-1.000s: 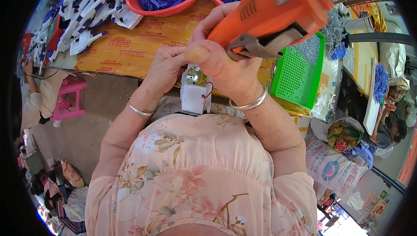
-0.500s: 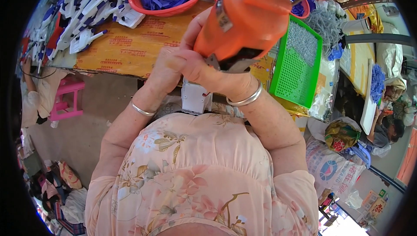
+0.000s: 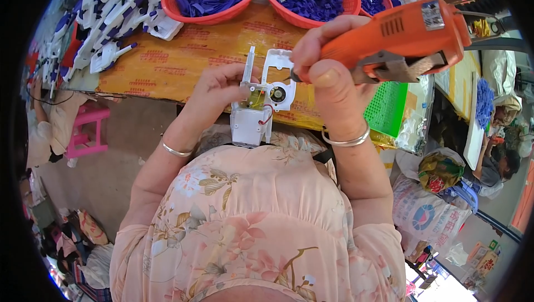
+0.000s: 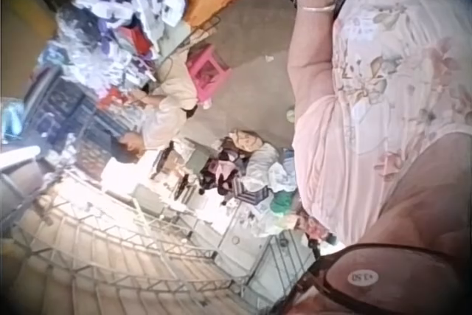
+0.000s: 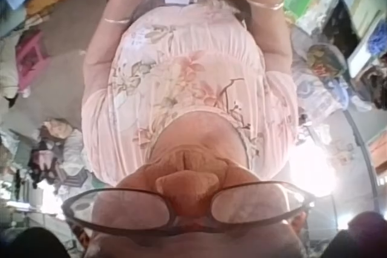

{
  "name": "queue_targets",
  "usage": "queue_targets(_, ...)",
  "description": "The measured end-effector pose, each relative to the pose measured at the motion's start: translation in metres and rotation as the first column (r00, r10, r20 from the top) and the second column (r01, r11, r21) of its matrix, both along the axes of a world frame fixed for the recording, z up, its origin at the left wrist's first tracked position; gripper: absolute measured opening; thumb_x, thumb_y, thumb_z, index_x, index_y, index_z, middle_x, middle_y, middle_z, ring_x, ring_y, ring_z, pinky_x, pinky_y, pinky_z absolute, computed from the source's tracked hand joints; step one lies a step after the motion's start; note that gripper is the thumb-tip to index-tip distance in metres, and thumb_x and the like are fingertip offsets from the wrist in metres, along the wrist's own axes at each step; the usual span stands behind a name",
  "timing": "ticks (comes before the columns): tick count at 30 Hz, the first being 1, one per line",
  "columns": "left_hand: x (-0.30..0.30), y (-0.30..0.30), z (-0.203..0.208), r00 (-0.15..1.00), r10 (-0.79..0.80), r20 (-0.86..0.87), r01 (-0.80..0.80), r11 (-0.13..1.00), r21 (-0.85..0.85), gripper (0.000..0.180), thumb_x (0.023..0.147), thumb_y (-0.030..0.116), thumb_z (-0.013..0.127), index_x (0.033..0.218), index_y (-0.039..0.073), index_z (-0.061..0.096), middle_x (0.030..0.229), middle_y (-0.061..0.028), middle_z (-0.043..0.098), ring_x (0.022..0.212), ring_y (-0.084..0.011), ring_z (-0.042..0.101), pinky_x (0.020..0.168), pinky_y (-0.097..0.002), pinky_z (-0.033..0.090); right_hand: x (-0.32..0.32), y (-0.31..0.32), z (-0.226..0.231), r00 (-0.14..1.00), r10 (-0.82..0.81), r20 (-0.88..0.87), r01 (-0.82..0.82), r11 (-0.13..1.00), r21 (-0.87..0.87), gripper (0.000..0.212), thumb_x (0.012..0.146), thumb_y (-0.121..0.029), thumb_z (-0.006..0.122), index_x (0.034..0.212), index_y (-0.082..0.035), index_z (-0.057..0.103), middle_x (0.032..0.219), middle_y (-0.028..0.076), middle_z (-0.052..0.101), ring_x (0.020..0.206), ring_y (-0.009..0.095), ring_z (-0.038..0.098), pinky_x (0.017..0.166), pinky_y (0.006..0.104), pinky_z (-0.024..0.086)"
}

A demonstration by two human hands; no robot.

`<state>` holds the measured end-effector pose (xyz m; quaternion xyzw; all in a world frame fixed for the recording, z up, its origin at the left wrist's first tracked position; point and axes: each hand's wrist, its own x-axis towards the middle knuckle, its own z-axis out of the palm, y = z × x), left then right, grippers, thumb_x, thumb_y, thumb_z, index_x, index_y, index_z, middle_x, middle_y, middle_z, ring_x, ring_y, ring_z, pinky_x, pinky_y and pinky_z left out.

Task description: Assembling the internal components and external housing of toy guns using an electric screwdriver.

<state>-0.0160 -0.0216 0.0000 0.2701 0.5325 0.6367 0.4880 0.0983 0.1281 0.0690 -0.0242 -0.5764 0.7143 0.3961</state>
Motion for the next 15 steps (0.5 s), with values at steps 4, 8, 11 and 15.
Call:
queue_targets(4, 0.007, -0.006, 0.006, 0.995, -0.076, 0.059, 0.075, 0.997, 0.025, 0.036, 0.076, -0.006, 0.057, 0.112, -0.004, 0.057, 0.1, -0.0046, 0.062, 0.089, -0.0081, 0.057, 0.079, -0.0229, 0.046, 0.011, 0.013, -0.007, 0.996, -0.083, -0.021, 0.083, 0.997, 0.0, 0.047, 0.069, -0.028, 0.077, 0.092, 0.0, 0.048, 0.068, 0.007, 0.055, 0.061, 0.017, 0.054, 0.056, 0.0305, 0.047)
queue_targets(8, 0.014, -0.008, -0.002, 0.993, -0.018, -0.117, 0.013, 0.999, -0.043, 0.034, 0.076, -0.005, 0.057, 0.11, -0.003, 0.057, 0.097, -0.0046, 0.063, 0.087, -0.0077, 0.057, 0.076, -0.023, 0.047, 0.022, 0.017, -0.007, 0.968, -0.224, 0.113, 0.203, 0.964, 0.172, 0.057, 0.075, -0.045, 0.069, 0.107, -0.003, 0.047, 0.079, 0.006, 0.054, 0.069, 0.02, 0.053, 0.068, 0.0362, 0.044)
queue_targets(11, 0.018, -0.008, 0.0, 0.987, 0.034, -0.159, -0.041, 0.998, -0.042, 0.031, 0.075, -0.003, 0.057, 0.107, -0.003, 0.059, 0.094, -0.0051, 0.063, 0.083, -0.0076, 0.057, 0.072, -0.0228, 0.047, 0.024, 0.024, -0.009, 0.927, -0.375, 0.02, 0.35, 0.882, 0.316, 0.06, 0.08, -0.043, 0.065, 0.115, 0.002, 0.045, 0.091, 0.011, 0.056, 0.082, 0.024, 0.057, 0.074, 0.0405, 0.046)
queue_targets(15, 0.015, -0.006, -0.002, 0.992, 0.05, -0.12, -0.059, 0.996, -0.07, 0.03, 0.076, -0.003, 0.057, 0.106, -0.003, 0.059, 0.092, -0.0053, 0.063, 0.082, -0.0088, 0.058, 0.072, -0.0236, 0.048, 0.031, 0.03, -0.009, 0.693, -0.638, -0.337, 0.719, 0.573, 0.392, 0.05, 0.088, -0.023, 0.053, 0.124, 0.007, 0.035, 0.109, 0.019, 0.053, 0.097, 0.025, 0.054, 0.09, 0.0412, 0.043)
